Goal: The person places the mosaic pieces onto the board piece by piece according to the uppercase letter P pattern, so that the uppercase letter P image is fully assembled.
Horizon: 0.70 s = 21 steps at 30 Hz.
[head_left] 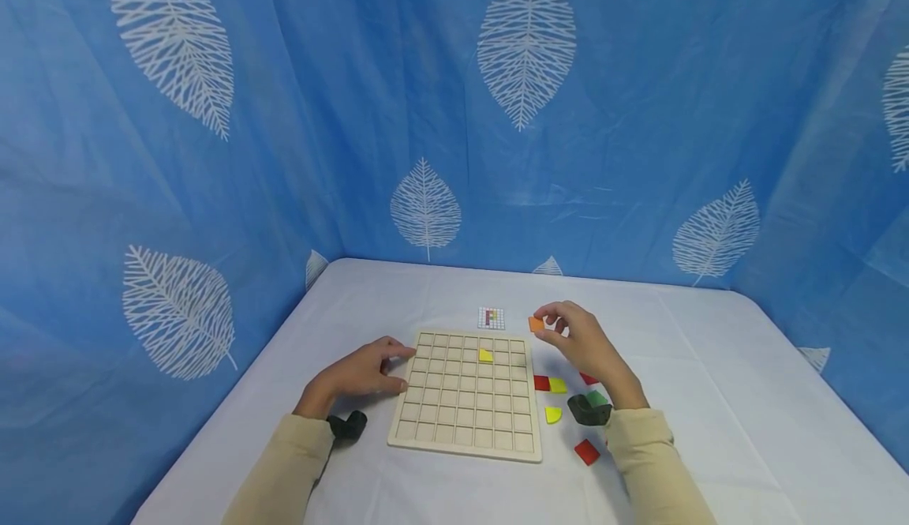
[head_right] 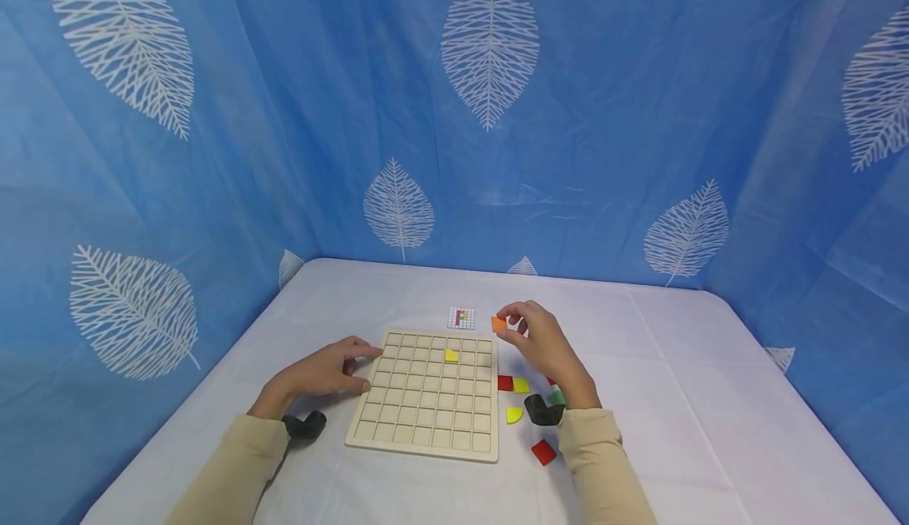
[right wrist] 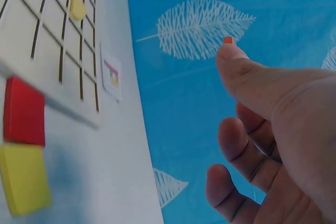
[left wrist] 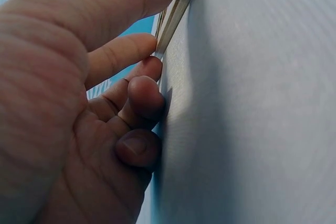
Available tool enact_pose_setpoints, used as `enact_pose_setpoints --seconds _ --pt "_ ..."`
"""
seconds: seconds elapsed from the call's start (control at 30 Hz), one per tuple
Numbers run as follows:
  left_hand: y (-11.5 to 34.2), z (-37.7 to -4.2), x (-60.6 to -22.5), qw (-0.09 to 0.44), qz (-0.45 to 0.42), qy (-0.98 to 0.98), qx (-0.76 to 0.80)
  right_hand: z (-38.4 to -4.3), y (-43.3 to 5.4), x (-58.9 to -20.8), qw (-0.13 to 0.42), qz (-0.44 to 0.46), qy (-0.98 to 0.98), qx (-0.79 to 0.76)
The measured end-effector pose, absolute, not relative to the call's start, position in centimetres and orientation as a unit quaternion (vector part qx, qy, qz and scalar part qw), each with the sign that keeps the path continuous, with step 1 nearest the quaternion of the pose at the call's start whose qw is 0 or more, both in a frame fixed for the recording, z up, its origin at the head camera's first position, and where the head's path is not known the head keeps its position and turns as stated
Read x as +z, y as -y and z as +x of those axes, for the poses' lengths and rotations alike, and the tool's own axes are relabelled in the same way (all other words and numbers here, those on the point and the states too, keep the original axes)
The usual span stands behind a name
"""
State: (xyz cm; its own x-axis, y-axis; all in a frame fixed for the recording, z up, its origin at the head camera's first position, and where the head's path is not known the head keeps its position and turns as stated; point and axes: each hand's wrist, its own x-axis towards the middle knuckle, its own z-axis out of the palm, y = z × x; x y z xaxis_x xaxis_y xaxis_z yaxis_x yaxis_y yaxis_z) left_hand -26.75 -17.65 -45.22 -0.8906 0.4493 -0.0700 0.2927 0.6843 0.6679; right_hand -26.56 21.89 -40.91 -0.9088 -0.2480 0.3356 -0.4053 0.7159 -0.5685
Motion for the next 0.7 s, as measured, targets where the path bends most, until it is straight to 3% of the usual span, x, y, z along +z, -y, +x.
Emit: enact_pose_setpoints --seconds 0.7 --pt "17.9 -26.7 -45.5 0.112 0.205 -0.911 0.341 -27.3 -16.2 -42.3 0.086 0.14 0.906 0.389"
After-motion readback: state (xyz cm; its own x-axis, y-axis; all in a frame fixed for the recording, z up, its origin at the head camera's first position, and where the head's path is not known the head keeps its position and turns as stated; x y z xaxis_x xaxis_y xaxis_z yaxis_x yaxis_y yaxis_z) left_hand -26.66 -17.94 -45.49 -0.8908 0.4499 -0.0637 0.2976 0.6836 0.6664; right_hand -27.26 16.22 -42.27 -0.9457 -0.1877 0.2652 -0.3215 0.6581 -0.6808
